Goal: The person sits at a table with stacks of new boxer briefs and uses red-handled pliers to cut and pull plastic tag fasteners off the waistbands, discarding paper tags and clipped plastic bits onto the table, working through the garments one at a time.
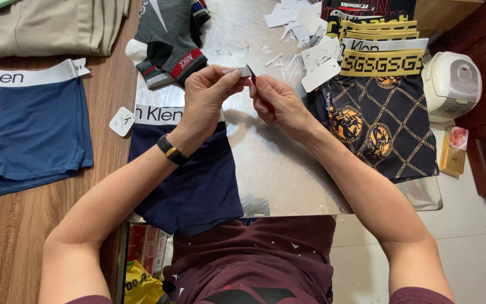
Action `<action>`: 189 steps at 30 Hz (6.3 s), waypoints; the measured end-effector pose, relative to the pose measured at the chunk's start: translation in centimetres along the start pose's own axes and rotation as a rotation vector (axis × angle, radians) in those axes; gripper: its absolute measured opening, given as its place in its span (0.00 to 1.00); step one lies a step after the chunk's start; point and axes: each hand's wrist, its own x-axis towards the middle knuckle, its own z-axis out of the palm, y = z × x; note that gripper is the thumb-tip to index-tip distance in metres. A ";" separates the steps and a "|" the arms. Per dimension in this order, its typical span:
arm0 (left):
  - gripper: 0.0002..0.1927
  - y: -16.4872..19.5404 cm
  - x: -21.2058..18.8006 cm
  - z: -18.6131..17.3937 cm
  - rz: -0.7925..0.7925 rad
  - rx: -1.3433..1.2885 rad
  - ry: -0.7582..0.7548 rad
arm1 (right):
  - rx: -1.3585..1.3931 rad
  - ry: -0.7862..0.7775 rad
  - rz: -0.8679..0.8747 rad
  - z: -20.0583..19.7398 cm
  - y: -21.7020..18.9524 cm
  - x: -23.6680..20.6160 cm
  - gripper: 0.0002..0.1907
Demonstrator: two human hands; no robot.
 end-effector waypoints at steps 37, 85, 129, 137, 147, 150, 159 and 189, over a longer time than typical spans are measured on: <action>0.11 -0.2 0.6 -1.6 -0.044 0.114 0.010 | -0.154 0.118 -0.102 0.3 -1.0 -0.1 0.21; 0.10 1.8 0.7 -1.3 -0.105 0.015 -0.038 | -0.146 0.032 0.046 -0.3 -2.0 -0.3 0.18; 0.09 2.1 1.4 -2.3 -0.180 0.034 -0.113 | -0.198 0.084 -0.039 -1.0 -2.2 -0.2 0.20; 0.10 0.7 1.1 -2.0 -0.176 -0.003 -0.034 | -0.182 0.031 -0.004 -0.2 -1.2 0.3 0.21; 0.12 -0.2 0.8 -1.4 -0.126 -0.071 0.000 | -0.247 0.061 -0.050 -0.2 -0.5 0.6 0.19; 0.12 -0.4 0.8 -1.5 -0.122 -0.082 0.009 | -0.277 0.071 -0.052 -0.2 -0.4 0.7 0.19; 0.11 -0.6 0.7 -1.5 -0.120 -0.067 0.029 | -0.318 0.092 -0.060 -0.2 -0.3 0.9 0.19; 0.05 1.1 1.0 -1.9 -0.157 0.016 -0.168 | -0.201 0.031 0.032 -1.2 -1.9 0.2 0.20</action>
